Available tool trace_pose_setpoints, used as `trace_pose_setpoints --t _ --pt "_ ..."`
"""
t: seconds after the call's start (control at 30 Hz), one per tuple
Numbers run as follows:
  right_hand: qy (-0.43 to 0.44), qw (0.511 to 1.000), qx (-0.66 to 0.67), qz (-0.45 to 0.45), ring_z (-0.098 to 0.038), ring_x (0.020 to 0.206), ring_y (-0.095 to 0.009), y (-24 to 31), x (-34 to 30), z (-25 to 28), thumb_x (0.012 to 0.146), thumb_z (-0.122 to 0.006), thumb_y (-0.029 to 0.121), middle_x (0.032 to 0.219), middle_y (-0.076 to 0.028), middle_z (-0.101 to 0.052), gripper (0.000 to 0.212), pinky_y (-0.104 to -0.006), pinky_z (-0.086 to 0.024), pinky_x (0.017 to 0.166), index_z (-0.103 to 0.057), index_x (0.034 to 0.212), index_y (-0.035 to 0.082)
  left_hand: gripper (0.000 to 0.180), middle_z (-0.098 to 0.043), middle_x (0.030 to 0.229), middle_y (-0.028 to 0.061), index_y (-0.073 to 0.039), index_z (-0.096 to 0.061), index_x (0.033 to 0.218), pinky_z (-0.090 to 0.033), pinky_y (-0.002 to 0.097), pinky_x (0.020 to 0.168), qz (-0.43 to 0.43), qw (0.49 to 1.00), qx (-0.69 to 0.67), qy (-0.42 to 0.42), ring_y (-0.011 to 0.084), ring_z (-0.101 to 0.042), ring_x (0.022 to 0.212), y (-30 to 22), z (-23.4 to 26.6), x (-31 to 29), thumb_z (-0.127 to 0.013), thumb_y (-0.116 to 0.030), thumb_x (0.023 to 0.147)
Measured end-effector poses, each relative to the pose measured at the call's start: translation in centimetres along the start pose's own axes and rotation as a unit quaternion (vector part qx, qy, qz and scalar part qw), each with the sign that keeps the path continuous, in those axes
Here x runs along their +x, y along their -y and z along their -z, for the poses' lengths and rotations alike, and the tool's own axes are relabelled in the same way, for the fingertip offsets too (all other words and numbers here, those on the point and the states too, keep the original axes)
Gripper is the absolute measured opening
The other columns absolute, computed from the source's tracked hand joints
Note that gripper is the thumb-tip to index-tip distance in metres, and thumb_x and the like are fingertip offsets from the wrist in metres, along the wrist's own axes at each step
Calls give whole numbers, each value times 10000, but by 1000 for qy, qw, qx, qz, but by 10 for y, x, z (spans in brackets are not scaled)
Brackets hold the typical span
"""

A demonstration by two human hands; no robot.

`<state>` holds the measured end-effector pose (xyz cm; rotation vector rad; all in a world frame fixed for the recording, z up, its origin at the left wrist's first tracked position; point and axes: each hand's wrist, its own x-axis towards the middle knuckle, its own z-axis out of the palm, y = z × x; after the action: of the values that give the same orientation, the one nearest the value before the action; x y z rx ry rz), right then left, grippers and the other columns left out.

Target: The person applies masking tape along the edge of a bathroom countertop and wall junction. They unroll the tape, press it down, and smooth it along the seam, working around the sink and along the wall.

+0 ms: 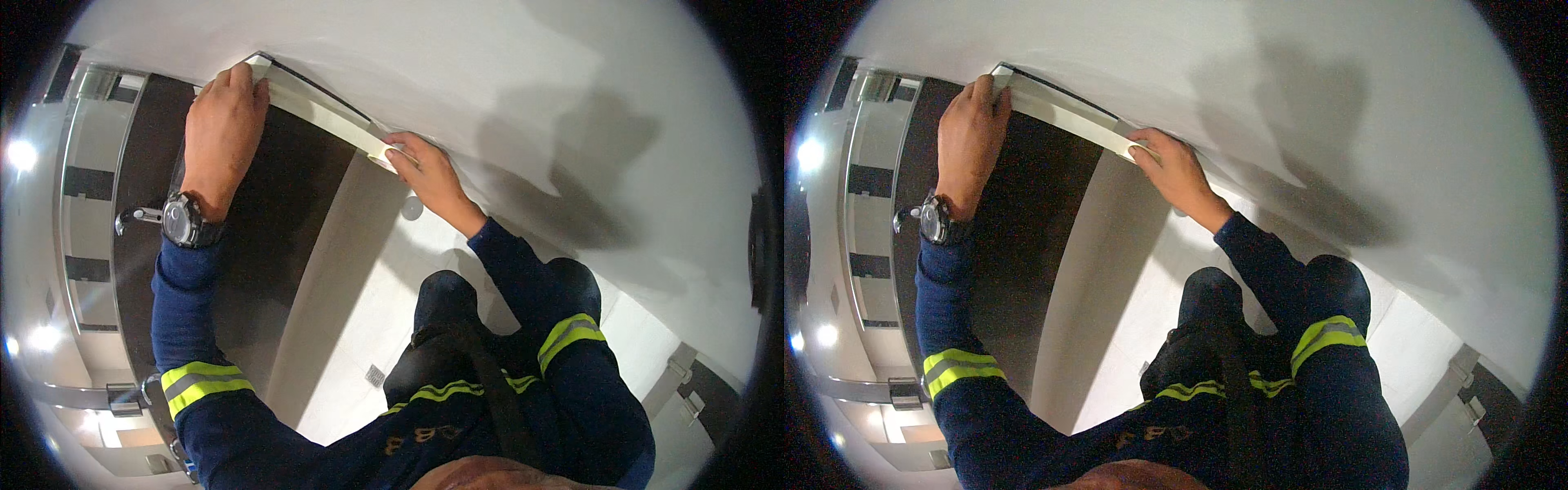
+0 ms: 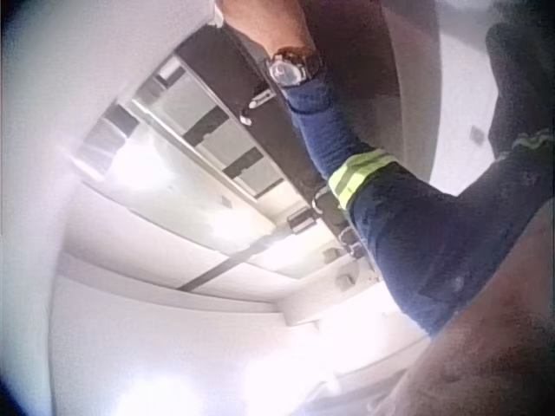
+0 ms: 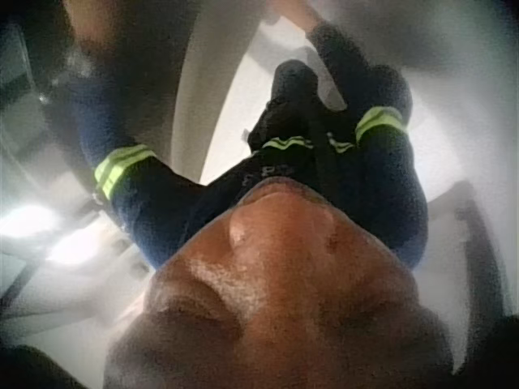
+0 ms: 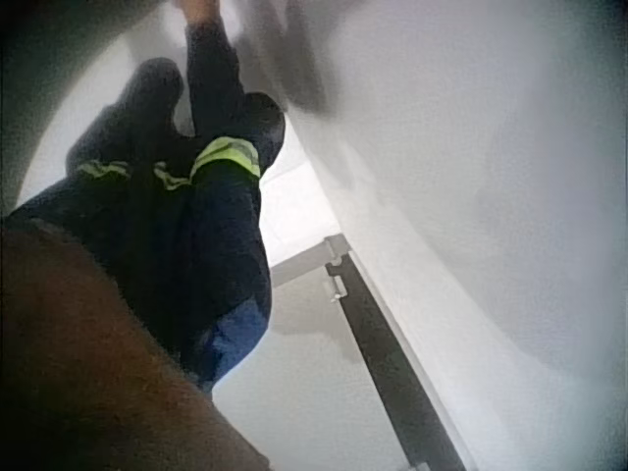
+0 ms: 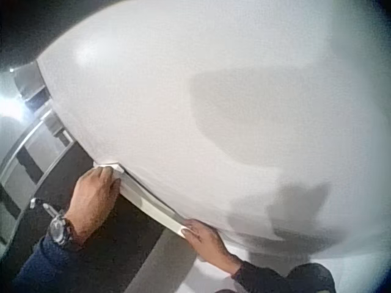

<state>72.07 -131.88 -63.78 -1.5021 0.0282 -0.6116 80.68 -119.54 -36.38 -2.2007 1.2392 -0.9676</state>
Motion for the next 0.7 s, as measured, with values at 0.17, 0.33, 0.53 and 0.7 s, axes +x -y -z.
trace_pose_setpoints --t 0.17,0.33,0.53,0.7 --pt "1 1000 14 -6 -688 925 -284 -14 15 -22 1050 -603 291 1029 -175 -731 371 -397 -530 842 -652 1286 10 231 -688 935 204 4 -608 1042 -555 492 760 -2 1000 1 8 411 -687 868 4 4 1 -645 -222 1009" --pt "-10 1000 17 15 -632 708 -131 -26 21 -32 1062 -601 316 879 -86 -710 396 -314 -525 706 -642 1308 8 238 -694 897 190 10 -602 980 -582 461 751 7 1000 24 14 377 -710 838 -1 6 1 -620 -224 1024" --pt "-21 1000 20 1 -713 1041 -375 -26 25 -39 1039 -594 309 1117 -222 -739 390 -459 -532 927 -673 1238 -17 232 -691 883 187 5 -608 981 -581 458 727 -1 1000 31 4 367 -713 814 -1 5 1 -621 -222 1026" --pt "-33 999 20 -6 -712 1035 -388 -27 26 -46 1035 -602 317 1090 -224 -743 388 -463 -534 922 -684 1213 -19 240 -692 892 199 5 -611 987 -573 476 738 -4 1000 24 -3 382 -706 830 0 6 -1 -620 -232 1023"
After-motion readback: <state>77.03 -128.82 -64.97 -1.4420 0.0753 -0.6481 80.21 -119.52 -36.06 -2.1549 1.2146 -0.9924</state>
